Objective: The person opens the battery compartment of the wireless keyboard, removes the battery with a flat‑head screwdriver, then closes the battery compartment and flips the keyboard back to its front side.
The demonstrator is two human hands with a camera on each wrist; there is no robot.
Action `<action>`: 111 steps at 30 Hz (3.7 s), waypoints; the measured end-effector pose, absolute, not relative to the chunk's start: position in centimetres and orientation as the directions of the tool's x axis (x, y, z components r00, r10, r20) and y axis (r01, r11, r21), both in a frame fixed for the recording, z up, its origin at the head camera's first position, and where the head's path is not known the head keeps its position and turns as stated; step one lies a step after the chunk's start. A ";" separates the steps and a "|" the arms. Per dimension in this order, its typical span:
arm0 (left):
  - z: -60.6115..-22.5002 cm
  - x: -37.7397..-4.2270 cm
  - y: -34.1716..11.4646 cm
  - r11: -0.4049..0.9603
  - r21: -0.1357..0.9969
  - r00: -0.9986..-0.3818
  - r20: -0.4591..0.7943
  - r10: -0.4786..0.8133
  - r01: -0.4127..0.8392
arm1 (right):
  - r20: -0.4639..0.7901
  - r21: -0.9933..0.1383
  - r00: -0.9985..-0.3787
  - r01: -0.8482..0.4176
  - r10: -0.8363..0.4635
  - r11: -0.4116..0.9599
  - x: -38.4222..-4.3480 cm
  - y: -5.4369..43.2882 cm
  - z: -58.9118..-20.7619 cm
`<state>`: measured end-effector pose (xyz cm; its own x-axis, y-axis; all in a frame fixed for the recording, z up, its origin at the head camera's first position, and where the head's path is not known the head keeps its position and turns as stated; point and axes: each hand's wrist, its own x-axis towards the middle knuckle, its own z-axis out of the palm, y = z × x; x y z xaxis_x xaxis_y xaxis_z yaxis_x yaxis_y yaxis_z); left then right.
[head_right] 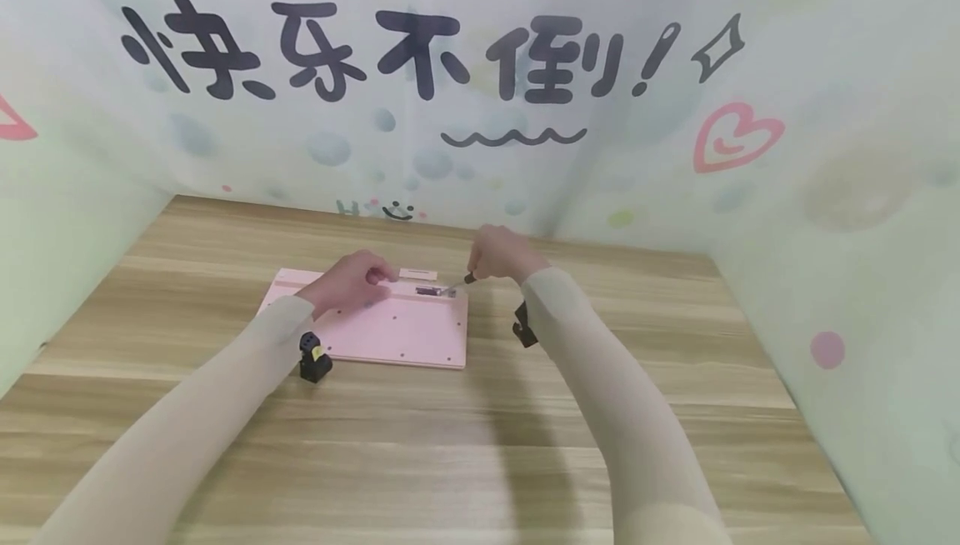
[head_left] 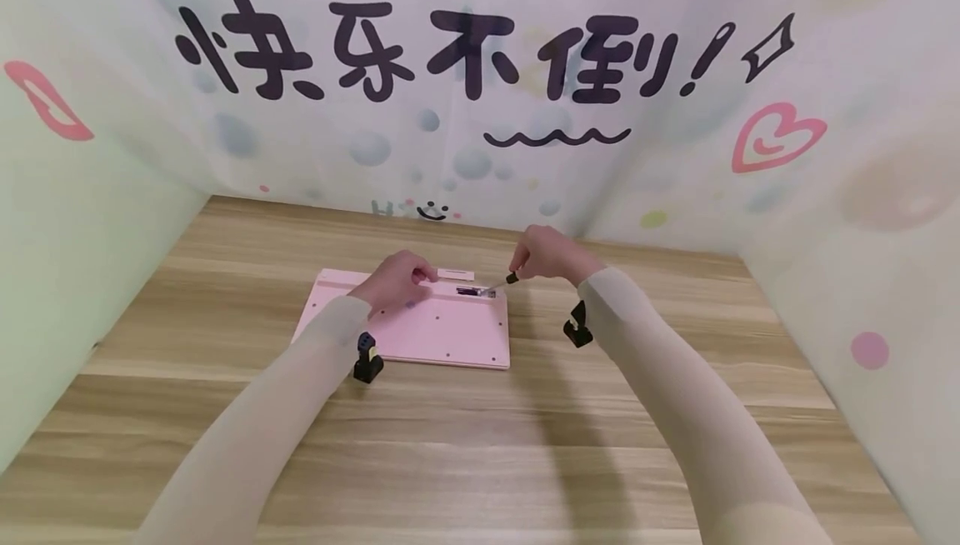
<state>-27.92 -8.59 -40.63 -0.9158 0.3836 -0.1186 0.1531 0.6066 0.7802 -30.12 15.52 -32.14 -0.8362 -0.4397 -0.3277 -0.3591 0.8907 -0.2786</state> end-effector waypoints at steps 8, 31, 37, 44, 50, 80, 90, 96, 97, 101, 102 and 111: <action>-40.7 -27.9 -8.5 0.598 0.790 -0.918 -0.126 0.377 0.137 | -0.340 -0.246 -0.833 -0.369 -0.437 0.896 -29.6 15.1 -31.4; -40.8 -27.8 -8.6 0.599 0.786 -0.915 -0.118 0.387 0.152 | -0.210 -0.202 -0.859 -0.428 -0.466 0.881 -28.3 14.5 -31.2; -40.7 -27.9 -8.6 0.579 0.795 -0.913 -0.084 0.399 0.180 | -0.139 -0.293 -0.894 -0.374 -0.426 0.880 -27.8 16.2 -32.7; -41.0 -28.2 -8.4 0.585 0.797 -0.918 -0.106 0.381 0.151 | -0.039 -0.365 -0.901 -0.390 -0.433 0.845 -26.9 18.0 -34.8; -41.0 -28.0 -8.3 0.610 0.774 -0.919 -0.097 0.382 0.172 | -0.051 -0.372 -0.905 -0.375 -0.422 0.849 -26.4 18.9 -35.9; -38.4 -29.2 -2.9 0.634 0.591 -0.707 -0.146 0.692 0.499 | -0.060 -0.448 -0.929 -0.302 -0.365 0.841 -23.3 20.9 -37.7; -37.6 -29.7 -2.3 0.672 0.520 -0.683 -0.212 0.699 0.527 | -0.046 -0.484 -0.945 -0.263 -0.324 0.835 -22.5 21.6 -37.7; -37.5 -30.0 -1.8 0.686 0.443 -0.669 -0.225 0.709 0.577 | -0.060 -0.508 -0.958 -0.214 -0.282 0.835 -22.2 22.1 -38.3; -37.6 -30.1 -1.7 0.686 0.434 -0.667 -0.225 0.710 0.584 | -0.061 -0.512 -0.960 -0.204 -0.272 0.835 -22.1 22.1 -38.4; -37.6 -30.3 -1.4 0.688 0.414 -0.660 -0.234 0.714 0.597 | -0.050 -0.517 -0.971 -0.174 -0.232 0.838 -21.8 22.3 -38.9; -37.6 -30.3 -1.3 0.688 0.414 -0.659 -0.238 0.713 0.596 | -0.043 -0.519 -0.975 -0.166 -0.220 0.838 -21.7 22.4 -39.0; -37.6 -30.5 -0.9 0.708 0.412 -0.656 -0.286 0.699 0.574 | -0.046 -0.537 -0.990 -0.085 -0.130 0.839 -20.9 22.5 -40.0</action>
